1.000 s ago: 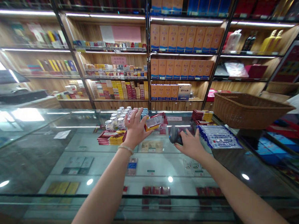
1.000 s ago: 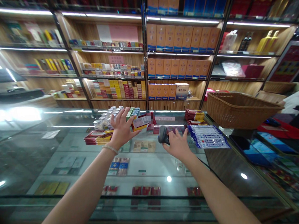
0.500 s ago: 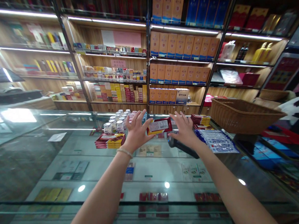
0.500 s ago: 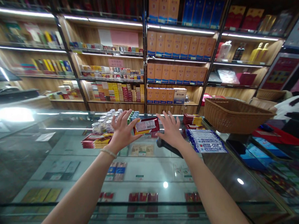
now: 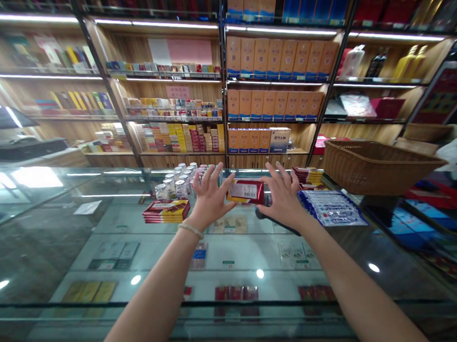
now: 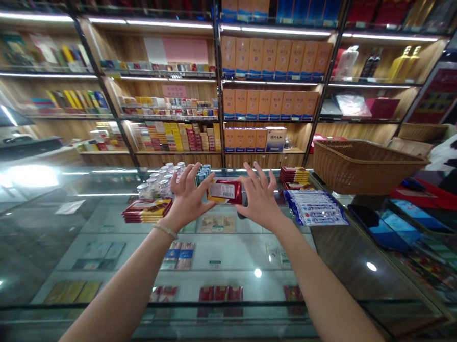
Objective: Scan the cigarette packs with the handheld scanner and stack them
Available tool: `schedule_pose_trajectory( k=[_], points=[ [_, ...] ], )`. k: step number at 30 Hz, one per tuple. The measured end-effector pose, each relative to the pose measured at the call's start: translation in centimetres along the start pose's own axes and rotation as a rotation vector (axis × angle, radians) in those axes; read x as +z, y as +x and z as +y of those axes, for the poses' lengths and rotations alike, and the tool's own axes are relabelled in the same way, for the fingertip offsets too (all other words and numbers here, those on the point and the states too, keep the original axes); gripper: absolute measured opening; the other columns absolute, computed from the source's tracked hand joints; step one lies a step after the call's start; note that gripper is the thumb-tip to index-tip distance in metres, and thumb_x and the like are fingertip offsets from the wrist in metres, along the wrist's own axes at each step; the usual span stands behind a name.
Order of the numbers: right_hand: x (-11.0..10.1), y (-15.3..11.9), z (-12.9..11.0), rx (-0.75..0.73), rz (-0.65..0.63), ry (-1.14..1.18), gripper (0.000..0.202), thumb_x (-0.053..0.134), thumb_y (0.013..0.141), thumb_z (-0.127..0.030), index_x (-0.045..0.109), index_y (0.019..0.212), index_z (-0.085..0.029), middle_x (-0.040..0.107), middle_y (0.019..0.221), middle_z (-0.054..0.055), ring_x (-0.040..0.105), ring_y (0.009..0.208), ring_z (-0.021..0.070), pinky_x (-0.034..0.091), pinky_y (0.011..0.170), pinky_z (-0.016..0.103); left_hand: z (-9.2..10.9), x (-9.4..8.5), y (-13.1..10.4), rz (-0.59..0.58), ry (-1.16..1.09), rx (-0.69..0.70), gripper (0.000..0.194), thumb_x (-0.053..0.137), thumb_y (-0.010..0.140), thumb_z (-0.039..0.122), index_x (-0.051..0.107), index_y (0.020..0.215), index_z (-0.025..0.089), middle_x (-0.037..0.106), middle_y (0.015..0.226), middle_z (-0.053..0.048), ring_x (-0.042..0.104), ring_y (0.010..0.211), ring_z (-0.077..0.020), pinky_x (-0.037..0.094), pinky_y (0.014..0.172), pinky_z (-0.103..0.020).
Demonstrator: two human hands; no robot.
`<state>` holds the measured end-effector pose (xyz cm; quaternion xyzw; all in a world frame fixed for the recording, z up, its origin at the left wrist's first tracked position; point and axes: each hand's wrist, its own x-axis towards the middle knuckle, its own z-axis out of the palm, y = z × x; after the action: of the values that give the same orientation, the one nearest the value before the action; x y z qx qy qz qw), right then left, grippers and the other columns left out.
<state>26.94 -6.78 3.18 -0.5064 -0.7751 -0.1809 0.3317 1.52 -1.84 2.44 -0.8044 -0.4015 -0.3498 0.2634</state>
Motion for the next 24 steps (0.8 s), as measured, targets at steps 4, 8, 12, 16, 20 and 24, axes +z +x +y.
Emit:
schedule_pose_trajectory(
  k=[4, 8, 12, 16, 20, 24],
  points=[
    [-0.5, 0.0, -0.7, -0.038, 0.009, -0.026, 0.058, 0.074, 0.08, -0.039, 0.055, 0.132, -0.022, 0.032, 0.171, 0.016, 0.015, 0.162, 0.0375, 0.005, 0.127, 0.065, 1.0, -0.6, 0.4, -0.026, 0.014, 0.019, 0.089, 0.086, 0.075, 0.053, 0.051, 0.153, 0.03, 0.031, 0.171, -0.018, 0.026, 0.158, -0.0405, 0.002, 0.129, -0.059],
    [-0.8, -0.1, -1.0, -0.06, 0.015, -0.055, 0.059, 0.075, 0.081, -0.04, 0.055, 0.132, -0.021, 0.032, 0.171, 0.018, 0.015, 0.162, 0.0391, 0.004, 0.126, 0.065, 2.1, -1.2, 0.7, -0.025, 0.016, 0.04, 0.078, 0.085, 0.076, 0.055, 0.056, 0.144, 0.031, 0.032, 0.172, -0.014, 0.027, 0.158, -0.0385, 0.001, 0.13, -0.059],
    [-0.7, -0.2, -1.3, -0.079, 0.009, -0.065, 0.059, 0.075, 0.081, -0.04, 0.054, 0.133, -0.021, 0.031, 0.171, 0.017, 0.013, 0.162, 0.0393, 0.004, 0.126, 0.066, 2.7, -1.2, 0.8, -0.034, -0.01, 0.065, 0.065, 0.081, 0.081, 0.051, 0.059, 0.137, 0.027, 0.034, 0.171, -0.015, 0.028, 0.158, -0.0378, 0.0, 0.13, -0.06],
    [-1.0, -0.2, -1.6, -0.096, -0.003, -0.031, 0.059, 0.076, 0.081, -0.037, 0.055, 0.134, -0.022, 0.034, 0.17, 0.016, 0.014, 0.162, 0.0371, 0.005, 0.127, 0.064, 2.8, -1.1, 0.7, -0.05, -0.019, 0.087, 0.062, 0.081, 0.081, 0.047, 0.06, 0.136, 0.026, 0.035, 0.17, -0.016, 0.028, 0.158, -0.0379, -0.002, 0.13, -0.061],
    [-1.9, -0.1, -0.9, -0.085, -0.053, 0.105, 0.067, 0.07, 0.086, -0.044, 0.049, 0.148, -0.028, 0.023, 0.175, 0.01, 0.009, 0.164, 0.0358, 0.015, 0.126, 0.063, 2.4, -1.5, 0.7, -0.024, -0.012, 0.059, 0.062, 0.079, 0.081, 0.056, 0.063, 0.134, 0.028, 0.033, 0.171, -0.015, 0.027, 0.158, -0.0397, 0.001, 0.129, -0.063],
    [-1.6, 0.2, 0.9, 0.065, 0.02, 0.207, 0.062, 0.051, 0.095, -0.036, 0.043, 0.155, -0.031, 0.027, 0.174, 0.007, 0.014, 0.163, 0.0339, 0.022, 0.123, 0.063, 1.9, -1.6, 0.7, 0.015, -0.016, 0.01, 0.061, 0.08, 0.079, 0.062, 0.066, 0.131, 0.033, 0.026, 0.174, -0.011, 0.023, 0.159, -0.0409, 0.004, 0.128, -0.063]
  ],
)
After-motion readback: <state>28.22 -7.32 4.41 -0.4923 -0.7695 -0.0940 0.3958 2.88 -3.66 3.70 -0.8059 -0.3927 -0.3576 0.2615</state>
